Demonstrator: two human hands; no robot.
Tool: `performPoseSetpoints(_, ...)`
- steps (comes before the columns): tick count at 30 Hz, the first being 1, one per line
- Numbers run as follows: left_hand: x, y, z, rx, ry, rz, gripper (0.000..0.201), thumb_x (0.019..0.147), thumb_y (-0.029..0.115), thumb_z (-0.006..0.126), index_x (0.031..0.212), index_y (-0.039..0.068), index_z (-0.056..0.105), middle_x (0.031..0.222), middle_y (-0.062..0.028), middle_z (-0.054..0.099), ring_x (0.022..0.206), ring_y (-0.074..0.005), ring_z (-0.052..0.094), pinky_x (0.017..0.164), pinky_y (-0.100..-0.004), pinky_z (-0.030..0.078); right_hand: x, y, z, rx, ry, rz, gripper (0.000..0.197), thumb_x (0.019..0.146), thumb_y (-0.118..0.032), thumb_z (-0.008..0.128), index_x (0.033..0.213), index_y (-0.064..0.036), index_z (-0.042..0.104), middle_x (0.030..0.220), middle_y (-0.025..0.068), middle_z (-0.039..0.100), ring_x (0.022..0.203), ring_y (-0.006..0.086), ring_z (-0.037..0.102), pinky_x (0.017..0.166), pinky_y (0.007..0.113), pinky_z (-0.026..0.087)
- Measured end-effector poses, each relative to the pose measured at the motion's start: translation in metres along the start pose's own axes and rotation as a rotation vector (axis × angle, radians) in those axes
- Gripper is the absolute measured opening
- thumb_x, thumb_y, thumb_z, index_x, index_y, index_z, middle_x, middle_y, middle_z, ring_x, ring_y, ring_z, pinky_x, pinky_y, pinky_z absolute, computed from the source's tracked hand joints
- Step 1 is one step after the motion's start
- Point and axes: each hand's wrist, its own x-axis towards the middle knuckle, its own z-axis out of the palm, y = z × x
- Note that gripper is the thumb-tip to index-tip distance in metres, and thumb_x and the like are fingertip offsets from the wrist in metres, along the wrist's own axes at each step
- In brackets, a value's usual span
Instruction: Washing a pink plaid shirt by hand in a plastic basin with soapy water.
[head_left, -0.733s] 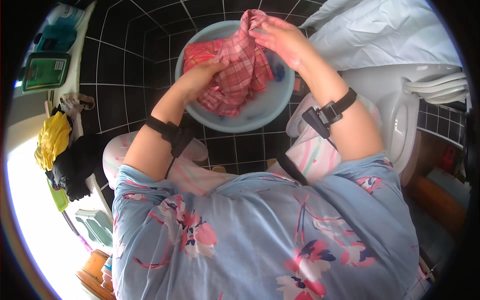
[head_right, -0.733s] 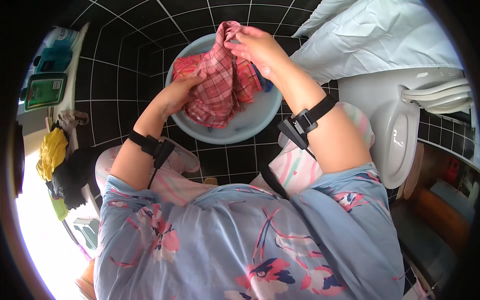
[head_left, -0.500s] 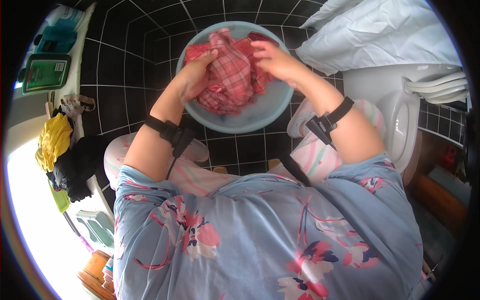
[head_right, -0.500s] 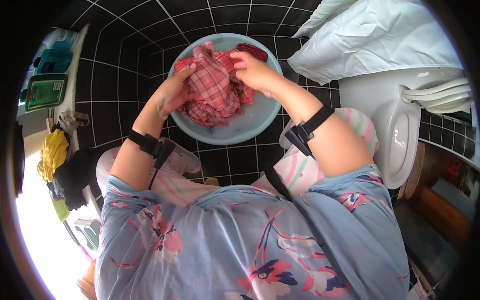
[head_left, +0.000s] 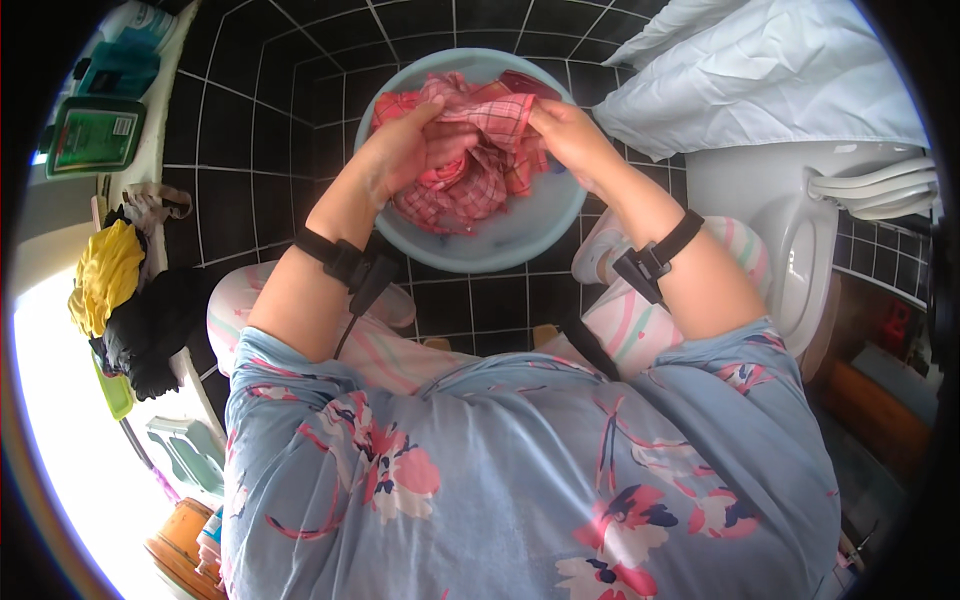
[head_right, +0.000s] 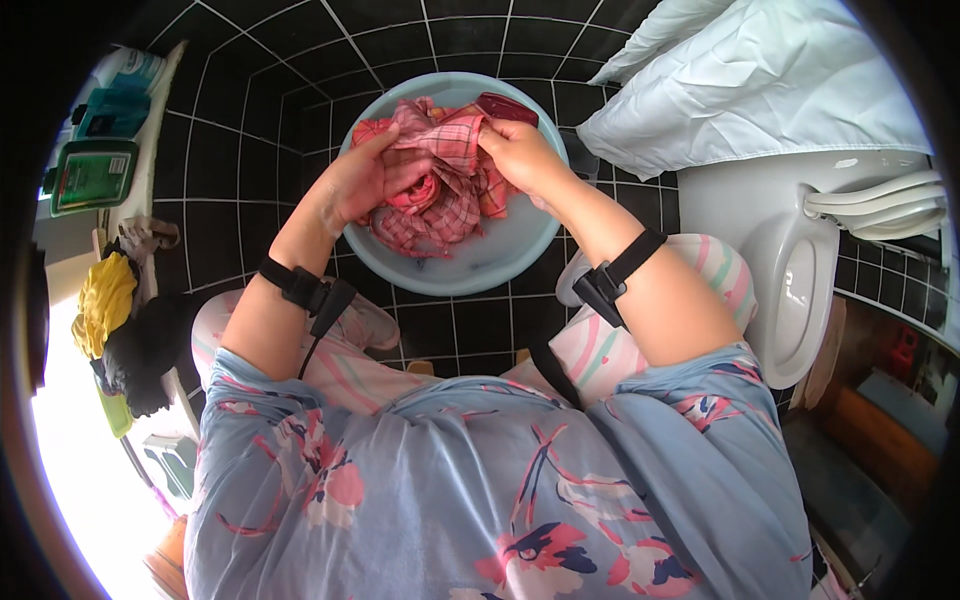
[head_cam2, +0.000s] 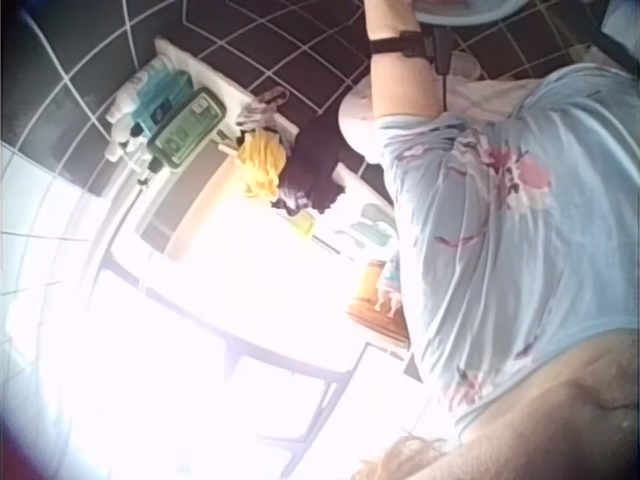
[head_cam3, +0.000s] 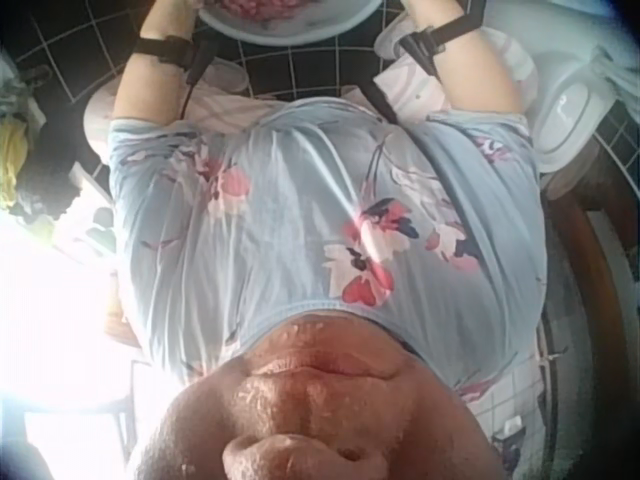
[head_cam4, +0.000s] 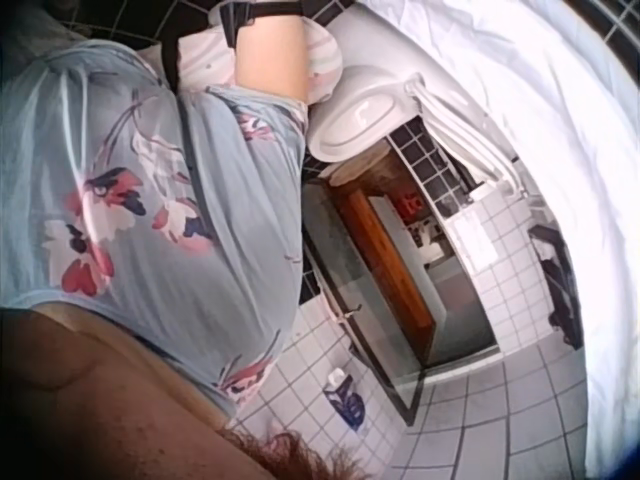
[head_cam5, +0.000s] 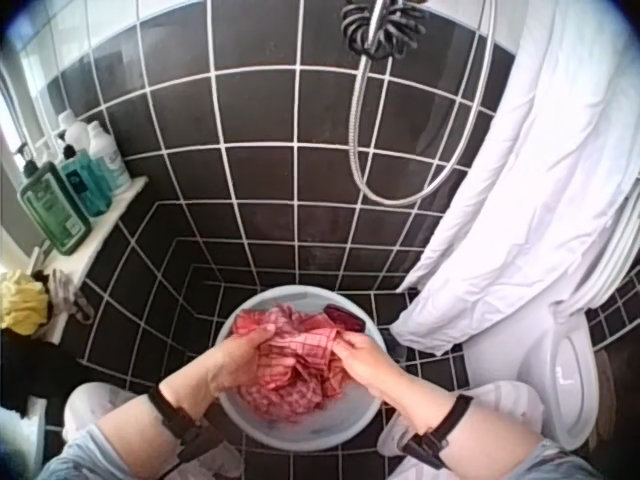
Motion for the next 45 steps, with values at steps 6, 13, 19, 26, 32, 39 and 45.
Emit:
performPoseSetpoints(6,-0.015,0.018,0.013,1.406,0.229,-0.024,0.057,0.099,0.049,0.046,0.123,-0.001,0.058,0.109,-0.0099,0.067,0.096,-0.0253,0.065,0.088,-0.0354,0.051,0.0,-0.005,-0.003,0.404,-0.101,0.152,0.036,0.101,-0.033,0.051,0.118,-0.0034,0.061,0.103,0.0091,0.07,0.085,0.0178,0.068,0.075,0.031,0.054)
performPoseSetpoints(13,-0.005,-0.005,0.01,0.587,-0.114,0.603,0.05,0.1,0.041,0.049,0.131,0.001,0.051,0.119,-0.0091,0.062,0.112,-0.0177,0.059,0.101,-0.0336,0.044,-0.002,-0.02,-0.003,0.518,-0.233,0.182,0.034,0.101,-0.03,0.046,0.117,-0.0046,0.061,0.1,0.0076,0.069,0.084,0.0166,0.069,0.076,0.032,0.058)
performPoseSetpoints(19,-0.006,-0.015,0.015,0.51,-0.329,0.29,0.03,0.093,0.017,0.067,0.119,0.005,0.059,0.099,-0.002,0.067,0.091,-0.0084,0.063,0.084,-0.0256,0.05,0.006,-0.015,-0.012,0.578,-0.206,0.192,0.022,0.098,-0.026,0.052,0.1,-0.008,0.065,0.089,0.0003,0.066,0.066,0.0059,0.056,0.064,0.024,0.055)
performPoseSetpoints(26,-0.016,-0.042,0.026,0.257,-0.303,0.156,0.033,0.095,0.017,0.063,0.123,0.005,0.052,0.109,-0.0049,0.066,0.099,-0.0109,0.064,0.083,-0.03,0.055,0.002,-0.022,-0.013,0.495,-0.103,0.195,0.028,0.096,-0.038,0.06,0.1,-0.01,0.063,0.089,0.0004,0.063,0.08,0.0091,0.058,0.064,0.025,0.049)
performPoseSetpoints(32,-0.041,-0.056,0.046,0.0,-0.224,0.076,0.035,0.099,0.019,0.058,0.13,0.007,0.049,0.12,-0.0066,0.064,0.108,-0.0179,0.064,0.094,-0.0354,0.052,-0.012,-0.022,-0.017,0.4,-0.131,0.233,0.055,0.091,-0.06,0.057,0.11,-0.0086,0.059,0.103,0.0041,0.061,0.1,0.014,0.056,0.083,0.033,0.046)
performPoseSetpoints(39,-0.043,-0.047,0.047,-0.074,-0.161,0.136,0.027,0.096,0.013,0.061,0.122,0.01,0.054,0.112,-0.005,0.065,0.099,-0.0152,0.064,0.084,-0.0341,0.053,-0.025,-0.028,-0.011,0.042,-0.131,0.008,0.045,0.089,-0.046,0.07,0.11,-0.0065,0.065,0.092,-0.0028,0.061,0.086,0.0059,0.054,0.077,0.023,0.044)
performPoseSetpoints(45,-0.034,-0.036,0.032,-0.043,-0.162,0.033,0.053,0.087,0.013,0.071,0.133,0.011,0.045,0.108,-0.006,0.064,0.081,-0.0126,0.06,0.068,-0.0288,0.049,-0.022,-0.023,-0.01,0.074,-0.153,-0.08,0.031,0.095,-0.037,0.065,0.107,-0.0083,0.064,0.092,-0.0052,0.059,0.084,0.0048,0.054,0.076,0.024,0.045)
